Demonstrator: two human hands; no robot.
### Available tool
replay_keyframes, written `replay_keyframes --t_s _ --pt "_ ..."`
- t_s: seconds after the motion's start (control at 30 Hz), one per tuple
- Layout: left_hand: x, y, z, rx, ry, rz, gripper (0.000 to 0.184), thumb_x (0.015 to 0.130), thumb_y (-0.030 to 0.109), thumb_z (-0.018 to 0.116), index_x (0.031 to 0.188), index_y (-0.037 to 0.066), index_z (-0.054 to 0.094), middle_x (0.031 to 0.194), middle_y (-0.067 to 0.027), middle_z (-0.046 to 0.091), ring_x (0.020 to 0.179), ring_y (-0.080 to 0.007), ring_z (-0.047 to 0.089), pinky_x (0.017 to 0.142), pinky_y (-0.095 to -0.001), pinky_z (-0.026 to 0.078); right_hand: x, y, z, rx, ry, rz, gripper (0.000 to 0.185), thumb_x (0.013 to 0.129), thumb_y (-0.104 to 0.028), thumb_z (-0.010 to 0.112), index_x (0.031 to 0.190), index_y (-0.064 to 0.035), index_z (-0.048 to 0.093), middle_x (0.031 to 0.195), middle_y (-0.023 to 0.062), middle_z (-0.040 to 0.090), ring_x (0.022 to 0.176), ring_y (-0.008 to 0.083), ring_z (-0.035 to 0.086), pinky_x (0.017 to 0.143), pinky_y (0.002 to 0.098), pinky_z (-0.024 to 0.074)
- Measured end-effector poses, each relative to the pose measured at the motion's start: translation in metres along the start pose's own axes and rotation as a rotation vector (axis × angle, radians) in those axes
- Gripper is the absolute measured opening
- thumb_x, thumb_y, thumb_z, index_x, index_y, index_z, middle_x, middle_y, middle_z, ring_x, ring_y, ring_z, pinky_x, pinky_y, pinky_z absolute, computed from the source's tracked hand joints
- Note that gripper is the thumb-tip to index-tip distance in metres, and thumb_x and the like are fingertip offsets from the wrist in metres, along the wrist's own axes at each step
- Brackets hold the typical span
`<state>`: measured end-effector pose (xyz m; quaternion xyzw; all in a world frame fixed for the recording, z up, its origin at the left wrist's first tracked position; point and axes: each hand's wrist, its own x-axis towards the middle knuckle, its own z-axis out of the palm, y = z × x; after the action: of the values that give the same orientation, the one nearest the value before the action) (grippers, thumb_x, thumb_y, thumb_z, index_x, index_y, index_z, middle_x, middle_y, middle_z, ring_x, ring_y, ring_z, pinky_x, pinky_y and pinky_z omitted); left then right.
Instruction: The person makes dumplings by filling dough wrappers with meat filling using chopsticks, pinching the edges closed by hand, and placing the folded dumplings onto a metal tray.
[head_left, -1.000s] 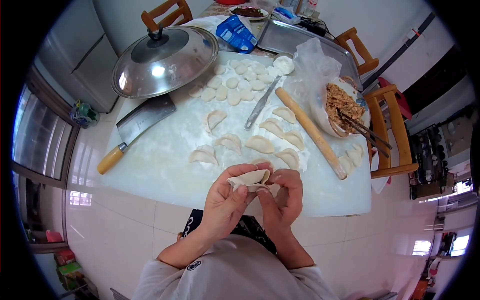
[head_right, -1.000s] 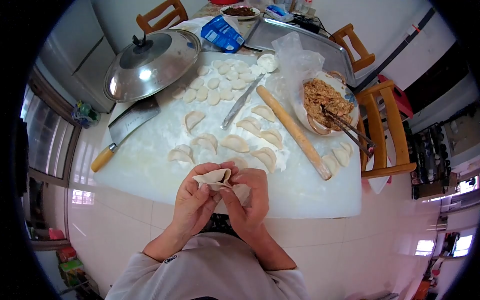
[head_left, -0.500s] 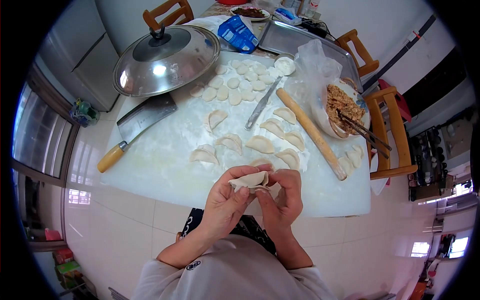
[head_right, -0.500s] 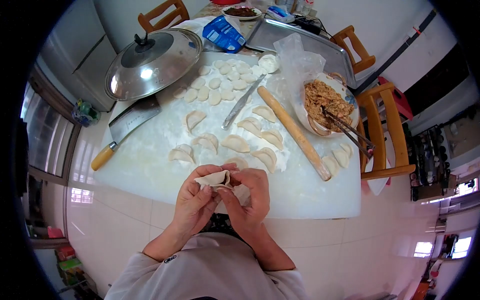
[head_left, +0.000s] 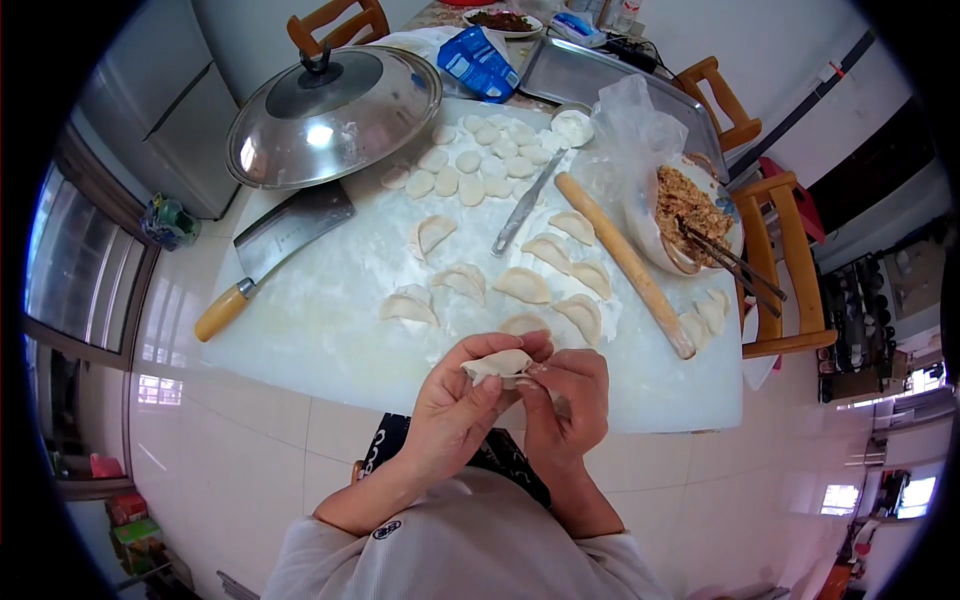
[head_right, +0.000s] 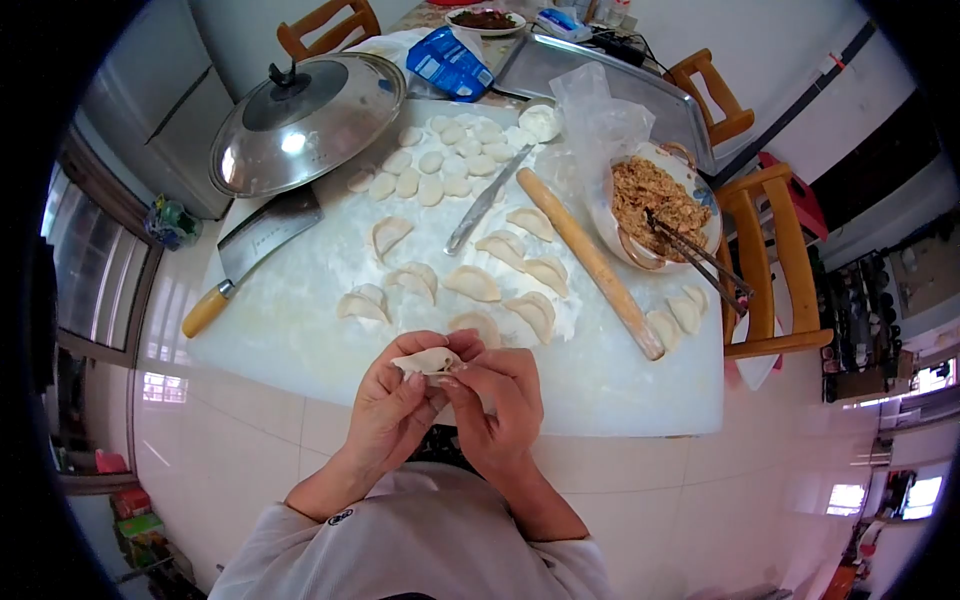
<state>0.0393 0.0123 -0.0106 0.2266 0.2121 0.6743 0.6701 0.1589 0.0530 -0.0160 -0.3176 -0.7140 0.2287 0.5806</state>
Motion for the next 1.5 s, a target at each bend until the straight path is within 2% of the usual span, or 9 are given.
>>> replay_keyframes --t_s 0.23,0.3,0.43,0.9,1.1,1.2,1.27,1.43,1.5 --pt "-0.001 0.000 0.002 -0.021 -0.056 -0.021 0.037 0.097 0.018 0.053 0.129 0.001 0.043 0.140 -0.0193 0.043 0.125 -0.0244 0.048 0.104 -0.0372 0.041 0.001 0.002 -0.002 0.031 -0.017 -0.071 0.016 0.076 0.006 0.066 0.087 -0.0038 0.059 0.091 0.0093 0.055 0.080 0.0219 0.054 0.070 0.0303 0.0457" --pt "-0.001 0.001 0.004 -0.021 -0.049 -0.025 0.037 0.097 0.018 0.053 0.129 0.001 0.043 0.140 -0.0196 0.043 0.125 -0.0246 0.049 0.104 -0.0376 0.041 0.000 -0.002 0.000 0.126 0.060 0.084 0.019 0.077 0.003 0.070 0.092 -0.0036 0.062 0.093 0.0086 0.057 0.084 0.0239 0.056 0.071 0.0315 0.0478" --pt "-0.001 0.002 0.002 -0.010 -0.045 -0.043 0.038 0.096 0.019 0.055 0.127 0.002 0.044 0.140 -0.0205 0.042 0.121 -0.0249 0.052 0.101 -0.0371 0.045 0.005 -0.002 -0.005 0.071 -0.014 0.074 0.021 0.077 0.001 0.071 0.096 -0.0031 0.064 0.096 0.0092 0.057 0.085 0.0228 0.057 0.071 0.0305 0.0481" --pt "-0.001 0.001 0.001 0.003 -0.055 -0.076 0.035 0.098 0.016 0.051 0.128 0.001 0.044 0.141 -0.0198 0.042 0.122 -0.0234 0.051 0.102 -0.0362 0.043 -0.001 0.013 -0.009 -0.035 -0.035 -0.169 0.017 0.076 0.001 0.072 0.090 -0.0053 0.065 0.096 0.0077 0.057 0.086 0.0225 0.055 0.070 0.0297 0.0474" --pt "-0.001 0.010 0.008 0.049 -0.023 -0.097 0.043 0.093 0.021 0.060 0.128 0.000 0.044 0.142 -0.0219 0.039 0.122 -0.0255 0.051 0.100 -0.0375 0.046 0.008 -0.002 -0.004 0.085 0.005 0.018 0.018 0.075 0.000 0.073 0.090 -0.0066 0.065 0.095 0.0077 0.058 0.086 0.0220 0.054 0.068 0.0309 0.0458" --pt "-0.001 0.015 0.009 0.090 -0.023 -0.126 0.049 0.093 0.022 0.060 0.132 -0.002 0.041 0.143 -0.0220 0.038 0.124 -0.0262 0.049 0.101 -0.0379 0.045 0.005 0.009 -0.010 0.021 -0.121 -0.077 0.018 0.075 -0.001 0.074 0.091 -0.0067 0.066 0.095 0.0073 0.058 0.086 0.0214 0.056 0.068 0.0298 0.0471" --pt "-0.001 0.019 0.012 0.087 -0.068 -0.146 0.043 0.099 0.016 0.048 0.137 -0.002 0.037 0.143 -0.0176 0.040 0.127 -0.0225 0.045 0.106 -0.0363 0.037 0.004 0.010 -0.010 0.026 -0.110 -0.074 0.019 0.075 -0.001 0.074 0.091 -0.0065 0.066 0.094 0.0071 0.058 0.085 0.0207 0.056 0.068 0.0290 0.0474" --pt "-0.001 0.024 0.012 -0.032 -0.070 -0.189 0.050 0.098 0.024 0.046 0.138 -0.004 0.034 0.145 -0.0154 0.037 0.131 -0.0230 0.040 0.110 -0.0387 0.030 0.000 0.010 -0.008 0.101 -0.030 -0.025 0.019 0.075 0.004 0.073 0.090 -0.0054 0.066 0.093 0.0071 0.058 0.080 0.0193 0.057 0.067 0.0272 0.0472" --pt "0.001 0.019 0.013 -0.073 -0.069 -0.187 0.053 0.098 0.027 0.046 0.139 -0.005 0.033 0.145 -0.0147 0.037 0.131 -0.0229 0.039 0.110 -0.0386 0.028 -0.003 0.007 -0.003 0.164 0.046 0.128 0.019 0.075 0.006 0.072 0.089 -0.0043 0.065 0.093 0.0075 0.058 0.080 0.0194 0.056 0.066 0.0273 0.0473"
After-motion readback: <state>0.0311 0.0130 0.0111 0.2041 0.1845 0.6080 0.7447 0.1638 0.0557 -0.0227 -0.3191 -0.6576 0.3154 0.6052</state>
